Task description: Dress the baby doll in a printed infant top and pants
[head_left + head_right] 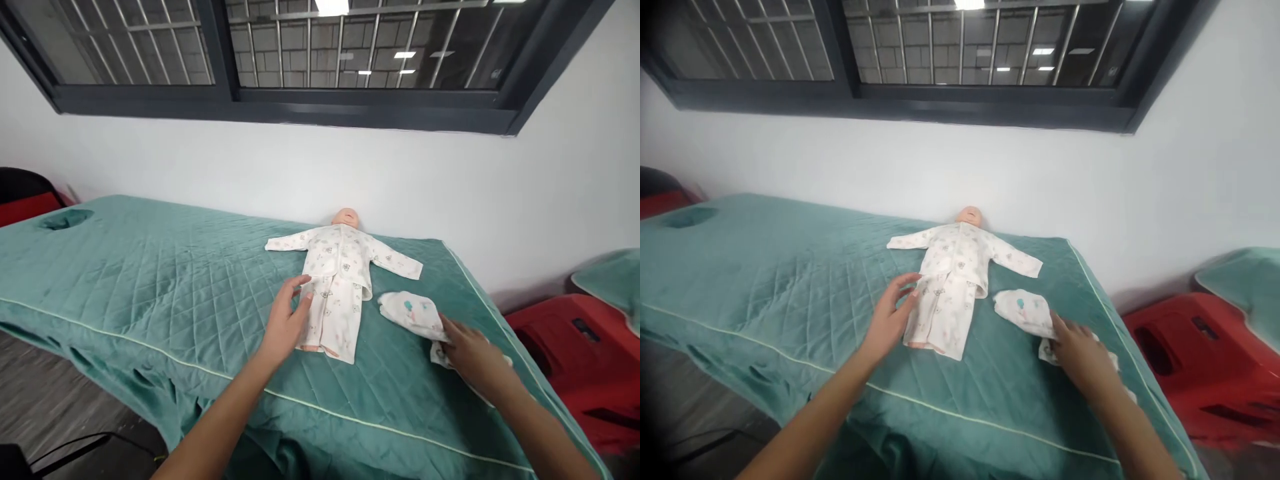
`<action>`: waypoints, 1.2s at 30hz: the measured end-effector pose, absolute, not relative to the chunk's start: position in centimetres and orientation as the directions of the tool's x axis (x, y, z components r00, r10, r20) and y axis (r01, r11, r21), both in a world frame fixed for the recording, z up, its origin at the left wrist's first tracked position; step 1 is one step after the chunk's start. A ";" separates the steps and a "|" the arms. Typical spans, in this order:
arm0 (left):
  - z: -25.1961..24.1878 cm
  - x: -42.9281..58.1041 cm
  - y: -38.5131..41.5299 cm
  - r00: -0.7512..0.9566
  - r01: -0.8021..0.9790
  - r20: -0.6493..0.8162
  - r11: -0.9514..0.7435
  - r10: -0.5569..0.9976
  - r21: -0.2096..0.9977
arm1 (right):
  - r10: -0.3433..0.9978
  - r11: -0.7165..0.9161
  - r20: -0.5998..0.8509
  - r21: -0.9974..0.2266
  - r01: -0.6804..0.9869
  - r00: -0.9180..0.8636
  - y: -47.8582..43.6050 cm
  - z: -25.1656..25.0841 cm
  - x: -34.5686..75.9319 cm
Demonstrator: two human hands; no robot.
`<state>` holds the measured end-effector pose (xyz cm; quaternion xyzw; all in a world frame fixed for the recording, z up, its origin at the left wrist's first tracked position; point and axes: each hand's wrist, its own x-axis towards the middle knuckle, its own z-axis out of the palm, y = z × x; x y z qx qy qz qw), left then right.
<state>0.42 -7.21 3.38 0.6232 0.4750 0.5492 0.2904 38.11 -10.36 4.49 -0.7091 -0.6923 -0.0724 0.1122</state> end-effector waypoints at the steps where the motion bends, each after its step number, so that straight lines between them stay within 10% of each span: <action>1: 3.1 0.3 -6.4 -0.055 0.292 0.421 -0.389 0.905 0.874 | 0.979 -0.018 0.201 -0.030 0.999 0.024 -10.3 3.2 38.9; 7: 3.3 1.3 1.2 -0.024 0.400 0.511 -0.460 0.859 0.793 | 0.887 0.157 0.452 -0.114 0.981 -0.090 -10.0 3.7 36.4; 15: 6.8 5.6 14.0 0.102 0.488 0.337 -0.342 0.936 0.803 | 0.905 0.355 0.411 -0.870 0.342 0.106 4.0 6.3 22.8; 19: 5.8 6.2 16.2 0.153 0.533 0.341 -0.368 0.928 0.762 | 0.850 0.377 0.450 -0.883 0.280 0.275 11.8 4.3 21.1; 36: 4.4 5.8 16.3 0.251 0.467 0.372 -0.448 0.894 0.762 | 0.916 0.369 0.398 -0.802 0.470 -0.041 13.5 2.8 21.6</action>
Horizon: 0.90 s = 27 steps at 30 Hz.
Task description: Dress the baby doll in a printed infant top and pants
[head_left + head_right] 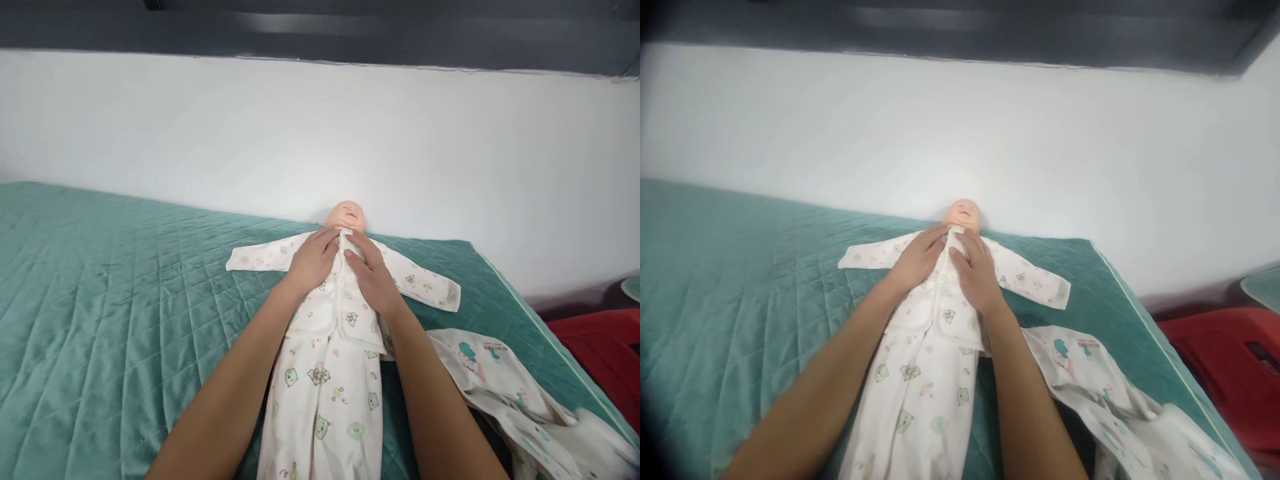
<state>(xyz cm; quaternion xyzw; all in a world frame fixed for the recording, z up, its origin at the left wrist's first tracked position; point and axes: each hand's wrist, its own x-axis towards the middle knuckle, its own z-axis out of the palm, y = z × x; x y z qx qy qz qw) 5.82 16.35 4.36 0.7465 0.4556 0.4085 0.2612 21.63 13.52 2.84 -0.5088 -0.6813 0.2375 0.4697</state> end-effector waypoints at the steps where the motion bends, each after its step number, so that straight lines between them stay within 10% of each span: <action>1: 4.3 5.8 16.4 0.253 0.470 0.373 -0.451 0.892 0.759 | 0.918 0.364 0.393 -0.797 0.483 -0.043 13.6 2.9 21.6; 17: 4.1 5.8 16.4 0.276 0.498 0.374 -0.464 0.886 0.733 | 0.965 0.242 0.254 -0.780 0.578 -0.062 13.8 3.6 21.4; 27: 4.9 5.4 15.3 0.221 0.343 0.369 -0.426 0.903 0.837 | 0.908 0.348 0.402 -0.880 0.323 0.117 12.6 2.5 21.1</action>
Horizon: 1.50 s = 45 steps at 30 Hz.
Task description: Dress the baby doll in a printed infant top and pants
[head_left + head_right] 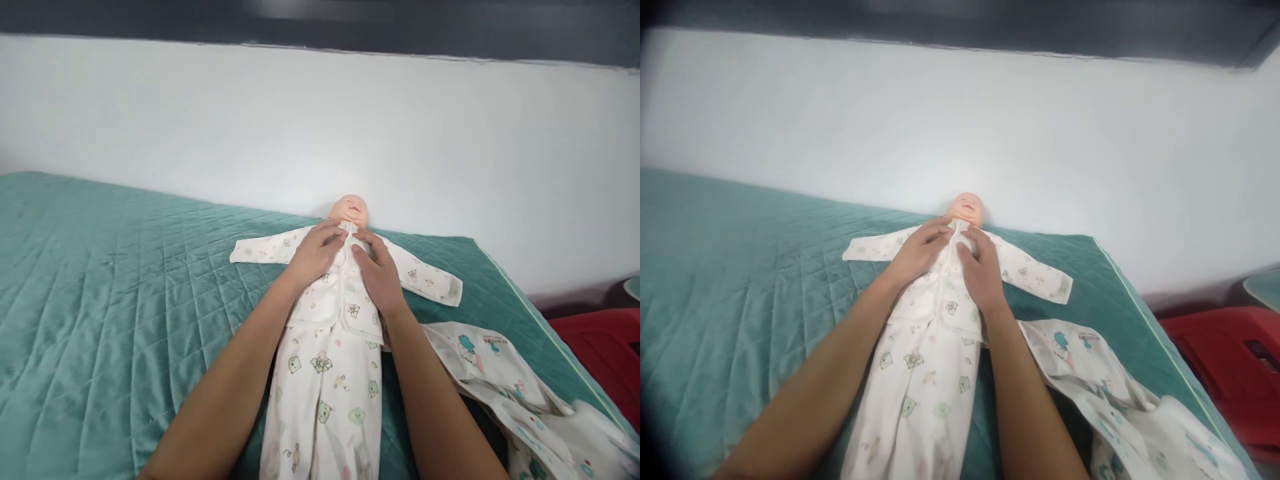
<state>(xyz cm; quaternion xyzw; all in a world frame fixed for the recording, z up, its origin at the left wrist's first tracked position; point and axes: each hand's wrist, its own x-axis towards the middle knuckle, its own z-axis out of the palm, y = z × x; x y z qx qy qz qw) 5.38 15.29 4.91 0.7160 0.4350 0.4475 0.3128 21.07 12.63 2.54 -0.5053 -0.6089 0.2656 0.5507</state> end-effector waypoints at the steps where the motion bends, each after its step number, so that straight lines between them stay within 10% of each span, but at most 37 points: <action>1: 5.0 5.3 15.0 0.230 0.332 0.358 -0.419 0.905 0.845 | 0.909 0.344 0.397 -0.887 0.307 0.130 12.3 2.5 21.0; 22: 4.3 4.9 14.5 0.232 0.266 0.373 -0.427 0.898 0.864 | 0.896 0.373 0.443 -0.796 0.476 0.039 9.6 1.8 20.8; 37: 5.3 6.1 13.1 0.292 0.652 0.551 -0.584 0.782 0.484 | 0.856 0.428 0.503 -0.818 0.384 0.118 9.9 2.1 20.3; 45: 4.2 5.1 11.9 0.203 0.465 0.553 -0.577 0.808 0.672 | 0.864 0.420 0.478 -0.857 0.298 0.159 7.8 1.2 20.4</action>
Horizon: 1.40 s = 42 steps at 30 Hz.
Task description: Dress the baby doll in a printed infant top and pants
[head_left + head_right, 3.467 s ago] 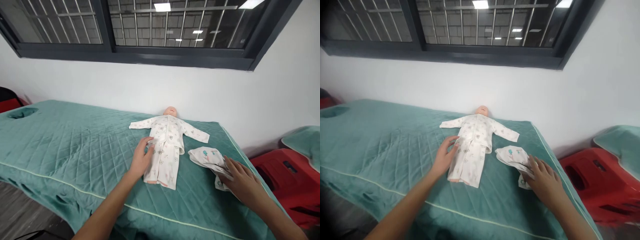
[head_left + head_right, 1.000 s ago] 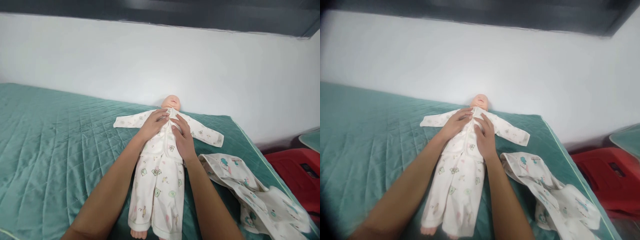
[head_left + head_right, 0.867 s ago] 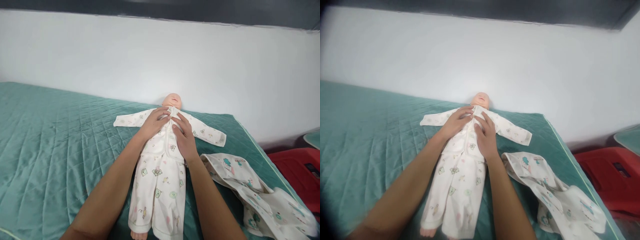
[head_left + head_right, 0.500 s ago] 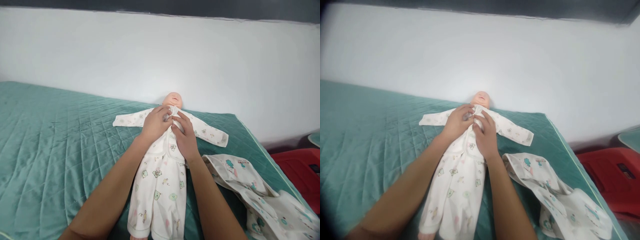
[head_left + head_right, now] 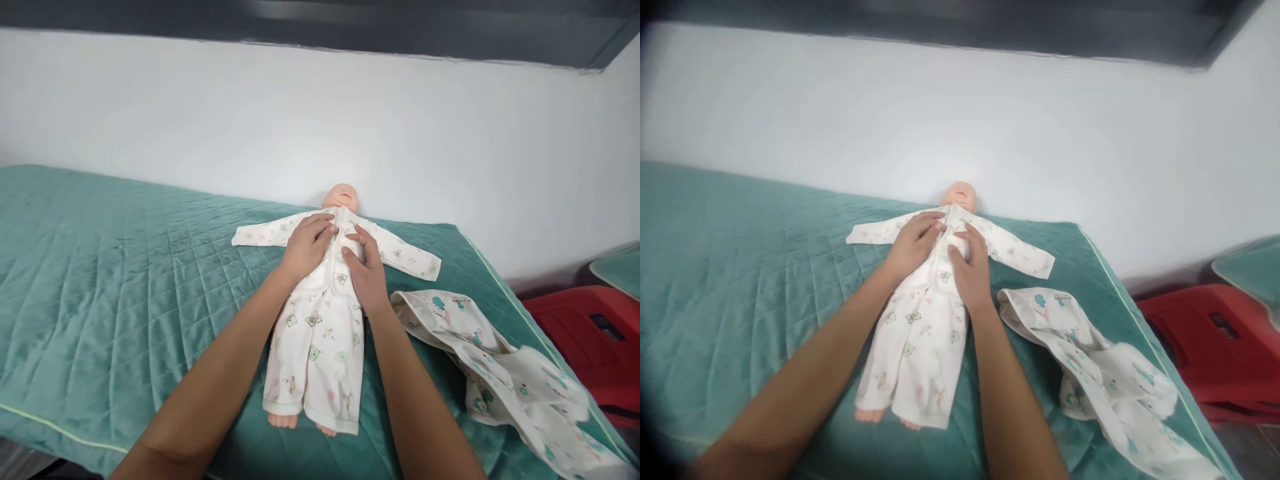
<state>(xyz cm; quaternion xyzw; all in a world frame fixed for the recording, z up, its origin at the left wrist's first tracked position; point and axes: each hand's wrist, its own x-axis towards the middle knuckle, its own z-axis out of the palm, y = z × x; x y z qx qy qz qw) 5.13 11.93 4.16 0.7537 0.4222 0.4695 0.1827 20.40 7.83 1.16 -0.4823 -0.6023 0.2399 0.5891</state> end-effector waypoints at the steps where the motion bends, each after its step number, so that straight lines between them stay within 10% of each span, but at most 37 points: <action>1: 4.0 4.8 11.5 0.210 0.442 0.540 -0.571 0.815 0.692 | 0.865 0.423 0.480 -0.855 0.299 0.148 7.4 1.0 20.4; 25: 3.4 3.0 10.3 0.320 0.321 0.462 -0.553 0.827 0.769 | 0.766 0.482 0.625 -0.713 0.509 0.151 6.9 1.9 19.5; 42: 2.9 2.8 10.7 0.350 0.358 0.497 -0.604 0.794 0.712 | 0.850 0.403 0.478 -0.860 0.314 0.220 7.5 2.1 19.8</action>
